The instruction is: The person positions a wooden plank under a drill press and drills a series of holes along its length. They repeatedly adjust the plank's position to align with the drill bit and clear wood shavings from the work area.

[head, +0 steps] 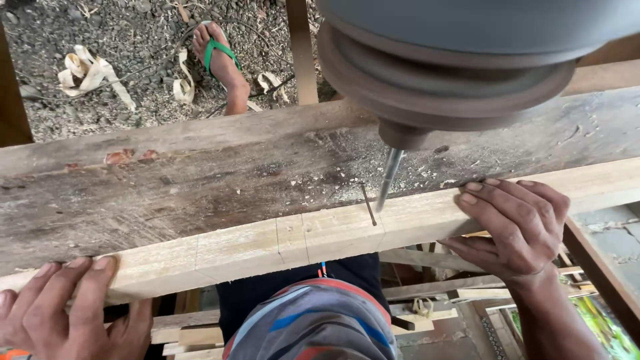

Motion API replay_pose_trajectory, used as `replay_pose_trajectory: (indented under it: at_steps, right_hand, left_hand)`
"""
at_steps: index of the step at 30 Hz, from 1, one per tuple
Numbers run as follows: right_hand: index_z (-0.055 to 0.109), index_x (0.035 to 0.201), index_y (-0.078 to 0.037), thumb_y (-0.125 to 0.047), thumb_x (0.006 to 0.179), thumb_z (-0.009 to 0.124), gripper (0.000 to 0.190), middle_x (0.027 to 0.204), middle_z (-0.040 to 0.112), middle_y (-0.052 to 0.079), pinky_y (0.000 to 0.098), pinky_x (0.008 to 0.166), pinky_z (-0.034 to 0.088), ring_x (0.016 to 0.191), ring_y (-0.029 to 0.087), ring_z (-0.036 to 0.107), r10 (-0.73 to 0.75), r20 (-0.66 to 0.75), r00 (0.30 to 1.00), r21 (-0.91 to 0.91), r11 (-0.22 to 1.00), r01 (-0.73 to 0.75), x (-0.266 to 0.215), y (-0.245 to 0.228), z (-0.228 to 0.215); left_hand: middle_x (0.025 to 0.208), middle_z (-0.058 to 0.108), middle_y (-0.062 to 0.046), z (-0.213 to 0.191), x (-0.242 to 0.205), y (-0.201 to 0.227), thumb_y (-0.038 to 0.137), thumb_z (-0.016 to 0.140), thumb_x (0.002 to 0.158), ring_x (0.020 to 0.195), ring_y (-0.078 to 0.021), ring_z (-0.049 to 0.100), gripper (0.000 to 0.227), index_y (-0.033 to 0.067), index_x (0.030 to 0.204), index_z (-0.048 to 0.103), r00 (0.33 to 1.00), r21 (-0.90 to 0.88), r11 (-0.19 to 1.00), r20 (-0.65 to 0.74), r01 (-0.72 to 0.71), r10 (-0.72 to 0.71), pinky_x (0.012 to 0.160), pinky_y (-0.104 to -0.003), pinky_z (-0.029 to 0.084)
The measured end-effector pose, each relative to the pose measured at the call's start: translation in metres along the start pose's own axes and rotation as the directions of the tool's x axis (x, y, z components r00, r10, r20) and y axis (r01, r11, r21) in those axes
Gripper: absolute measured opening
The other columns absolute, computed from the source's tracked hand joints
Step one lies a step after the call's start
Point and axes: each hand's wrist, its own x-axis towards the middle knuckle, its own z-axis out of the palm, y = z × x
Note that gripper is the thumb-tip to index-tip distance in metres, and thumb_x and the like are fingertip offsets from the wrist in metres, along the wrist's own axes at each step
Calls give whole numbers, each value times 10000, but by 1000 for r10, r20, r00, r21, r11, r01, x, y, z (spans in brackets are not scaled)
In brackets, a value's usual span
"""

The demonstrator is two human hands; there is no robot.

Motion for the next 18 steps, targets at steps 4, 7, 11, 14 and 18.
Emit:
replay_pose_trajectory:
  at_steps: [4, 7, 11, 14, 18]
  right_hand:
    - [594, 879, -55, -393, 802, 503, 359, 846, 626, 79, 336, 728, 353, 791, 251, 578, -25, -10, 1000, -21, 999, 25, -2, 5, 0]
    - [599, 878, -85, -424, 800, 492, 364, 821, 621, 64, 343, 713, 344, 744, 250, 579, -28, -1, 1000, -43, 999, 28, -1, 8, -1]
    - [625, 845, -80, -412, 808, 479, 365, 798, 586, 62, 356, 681, 366, 725, 246, 568, -52, -33, 998, -61, 997, 50, 1, 9, -1]
    - [625, 834, -61, -401, 808, 476, 372, 779, 603, 86, 373, 695, 384, 717, 252, 570, -63, -30, 998, -52, 997, 61, 7, 9, -2]
    - [619, 842, -63, -400, 804, 488, 364, 782, 603, 86, 390, 718, 385, 713, 247, 571, -53, -37, 998, -33, 998, 51, 0, 11, -3]
  left_hand:
    - [1019, 553, -225, -4, 5, 11, 29, 639, 722, 1005, -430, 518, 273, -16, 990, 644, 990, 33, 994, 83, 108, -110, 993, -510, 309]
    - [1036, 456, -249, -4, 15, 17, -25, 600, 662, 996, -433, 456, 330, -23, 992, 601, 986, -40, 988, 87, 149, -145, 972, -552, 267]
    - [1076, 337, -220, -1, 15, 19, -50, 529, 598, 1026, -394, 335, 412, 21, 1002, 556, 974, -92, 973, 97, 213, -204, 939, -571, 250]
    - [1042, 361, -192, 0, 21, 22, -55, 507, 635, 982, -378, 359, 363, 7, 990, 553, 983, -63, 983, 68, 174, -169, 883, -538, 261]
    - [1070, 368, -187, -1, 22, 25, -68, 525, 640, 990, -388, 358, 388, 15, 1018, 555, 972, -62, 974, 101, 218, -211, 934, -569, 259]
